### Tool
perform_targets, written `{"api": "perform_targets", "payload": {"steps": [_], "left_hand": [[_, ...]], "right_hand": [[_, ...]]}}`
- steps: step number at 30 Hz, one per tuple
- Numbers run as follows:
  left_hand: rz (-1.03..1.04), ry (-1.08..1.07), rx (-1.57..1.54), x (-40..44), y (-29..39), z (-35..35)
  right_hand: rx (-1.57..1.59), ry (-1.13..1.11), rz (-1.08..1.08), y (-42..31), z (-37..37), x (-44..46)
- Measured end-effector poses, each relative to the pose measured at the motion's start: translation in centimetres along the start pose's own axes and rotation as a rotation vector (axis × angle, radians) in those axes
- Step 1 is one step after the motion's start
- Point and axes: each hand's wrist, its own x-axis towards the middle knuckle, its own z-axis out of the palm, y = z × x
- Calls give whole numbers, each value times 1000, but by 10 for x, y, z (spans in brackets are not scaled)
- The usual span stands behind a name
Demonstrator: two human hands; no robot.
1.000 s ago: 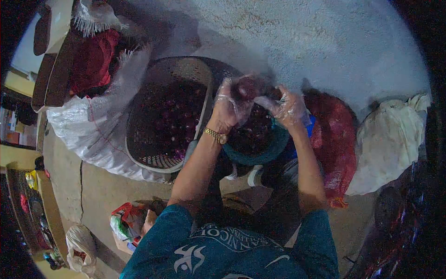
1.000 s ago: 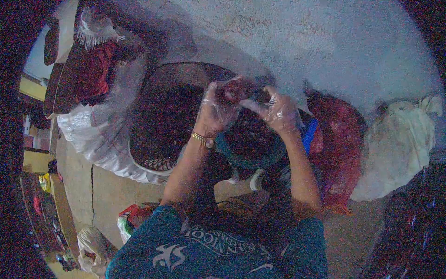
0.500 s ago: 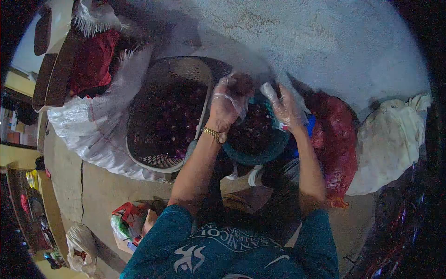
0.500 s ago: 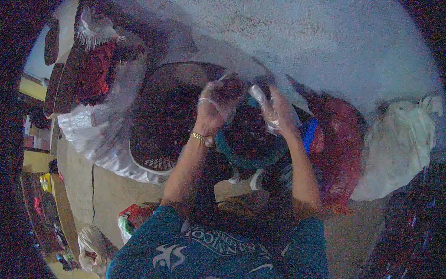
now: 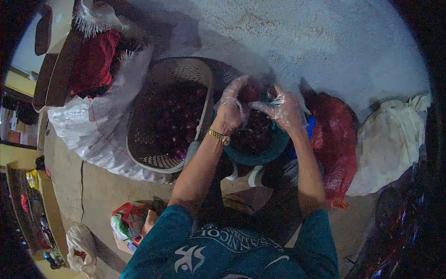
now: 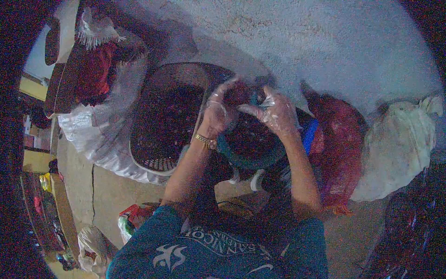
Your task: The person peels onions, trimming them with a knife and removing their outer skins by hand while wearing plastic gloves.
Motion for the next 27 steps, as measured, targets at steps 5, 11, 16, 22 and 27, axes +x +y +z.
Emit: {"api": "perform_targets", "payload": {"steps": [5,11,16,22,27], "left_hand": [[-76,13,-77,12,-2,-14],[11,40,96,11,-5,-15],[84,44,179,8,-6,-9],[104,49,192,3,-2,-2],[134,36,198,5,-6,-6]], "right_hand": [[-139,62,-149,-2,1,-1],[-162,-8,-81,-11,-3,-1],[-204,71,-108,-9,1,-8],[-221,91,-147,-4,4,-7],[-252,32,-121,-17,-5,-6]]}}
